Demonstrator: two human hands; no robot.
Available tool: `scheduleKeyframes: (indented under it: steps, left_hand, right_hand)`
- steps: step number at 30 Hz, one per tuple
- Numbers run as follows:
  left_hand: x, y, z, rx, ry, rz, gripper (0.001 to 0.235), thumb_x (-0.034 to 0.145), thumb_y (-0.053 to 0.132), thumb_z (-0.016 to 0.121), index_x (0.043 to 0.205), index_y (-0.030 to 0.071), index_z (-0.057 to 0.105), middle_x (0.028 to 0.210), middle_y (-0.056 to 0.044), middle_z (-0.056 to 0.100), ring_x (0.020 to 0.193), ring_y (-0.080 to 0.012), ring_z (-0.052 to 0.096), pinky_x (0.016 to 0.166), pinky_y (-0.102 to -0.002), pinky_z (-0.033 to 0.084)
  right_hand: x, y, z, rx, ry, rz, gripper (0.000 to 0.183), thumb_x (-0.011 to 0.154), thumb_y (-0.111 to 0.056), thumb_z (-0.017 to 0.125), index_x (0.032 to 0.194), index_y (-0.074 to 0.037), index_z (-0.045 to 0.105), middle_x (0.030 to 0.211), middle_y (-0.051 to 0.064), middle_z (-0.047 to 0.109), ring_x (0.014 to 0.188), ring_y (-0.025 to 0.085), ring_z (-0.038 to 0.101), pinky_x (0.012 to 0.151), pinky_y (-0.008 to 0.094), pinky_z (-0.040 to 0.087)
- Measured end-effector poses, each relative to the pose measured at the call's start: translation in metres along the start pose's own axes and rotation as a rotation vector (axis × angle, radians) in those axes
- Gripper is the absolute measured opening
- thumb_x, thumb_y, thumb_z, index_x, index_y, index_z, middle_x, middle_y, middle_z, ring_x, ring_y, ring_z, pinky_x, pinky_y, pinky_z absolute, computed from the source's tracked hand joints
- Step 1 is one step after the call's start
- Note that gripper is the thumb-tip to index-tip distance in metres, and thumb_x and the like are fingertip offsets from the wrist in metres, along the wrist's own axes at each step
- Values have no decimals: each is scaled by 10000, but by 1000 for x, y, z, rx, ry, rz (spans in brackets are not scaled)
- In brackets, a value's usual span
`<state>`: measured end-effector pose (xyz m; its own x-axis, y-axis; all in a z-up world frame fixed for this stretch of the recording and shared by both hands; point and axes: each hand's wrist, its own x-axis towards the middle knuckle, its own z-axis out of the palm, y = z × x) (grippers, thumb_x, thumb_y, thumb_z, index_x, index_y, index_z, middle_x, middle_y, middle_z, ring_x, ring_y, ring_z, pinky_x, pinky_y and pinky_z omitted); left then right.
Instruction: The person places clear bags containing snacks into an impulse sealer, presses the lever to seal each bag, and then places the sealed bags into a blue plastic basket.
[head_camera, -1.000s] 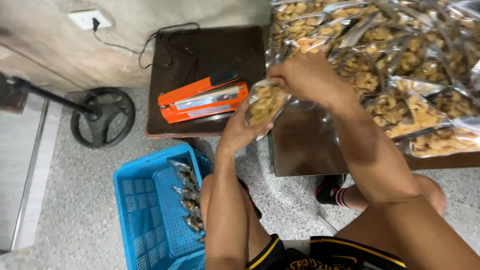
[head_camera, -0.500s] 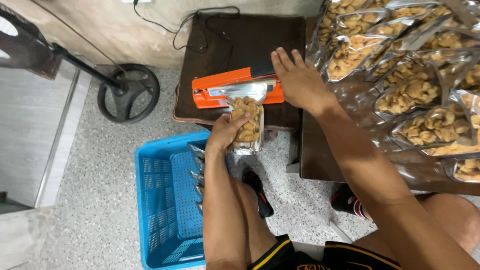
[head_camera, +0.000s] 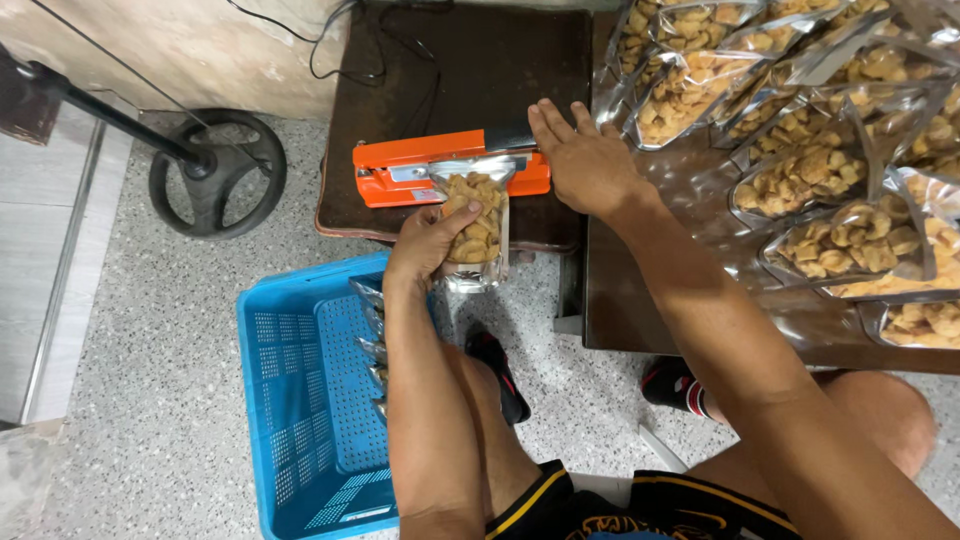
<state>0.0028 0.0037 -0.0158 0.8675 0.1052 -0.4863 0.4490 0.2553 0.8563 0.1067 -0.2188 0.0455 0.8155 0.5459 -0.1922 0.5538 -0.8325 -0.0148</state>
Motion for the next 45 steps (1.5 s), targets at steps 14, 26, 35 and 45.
scheduleKeyframes:
  steps: [14,26,35,45]
  left_hand:
    - [-8,4,0,-3,37,-11,558,781,337,860,1087,-86,660,929,-156,769,725,-186,765,599,-313,636]
    - [-16,12,4,7,76,-31,565,774,317,869,1092,-93,645,915,-182,769,711,-201,777,560,-324,647]
    - [-10,5,1,122,89,-10,611,743,414,868,1078,-57,669,885,-138,773,669,-167,754,469,-284,580]
    - [-5,-30,2,-65,-54,39,532,781,291,874,1097,-97,692,931,-144,771,716,-193,753,606,-351,640]
  right_hand:
    - [-1,-10,-18,77,-261,82,899,885,-18,421,1634,-125,-65,1730,53,-54,1568,336,143,1196,635,250]
    - [0,-10,-19,94,-307,81,966,849,45,425,1624,-125,-126,1721,70,-114,1571,335,111,1216,620,216]
    - [1,-10,-16,92,-291,95,971,852,50,432,1632,-142,-113,1730,47,-102,1567,338,149,1201,596,281]
    - [-2,-1,-24,48,-36,-5,901,878,-37,506,1641,-102,30,1727,106,58,1531,430,227,1145,548,379]
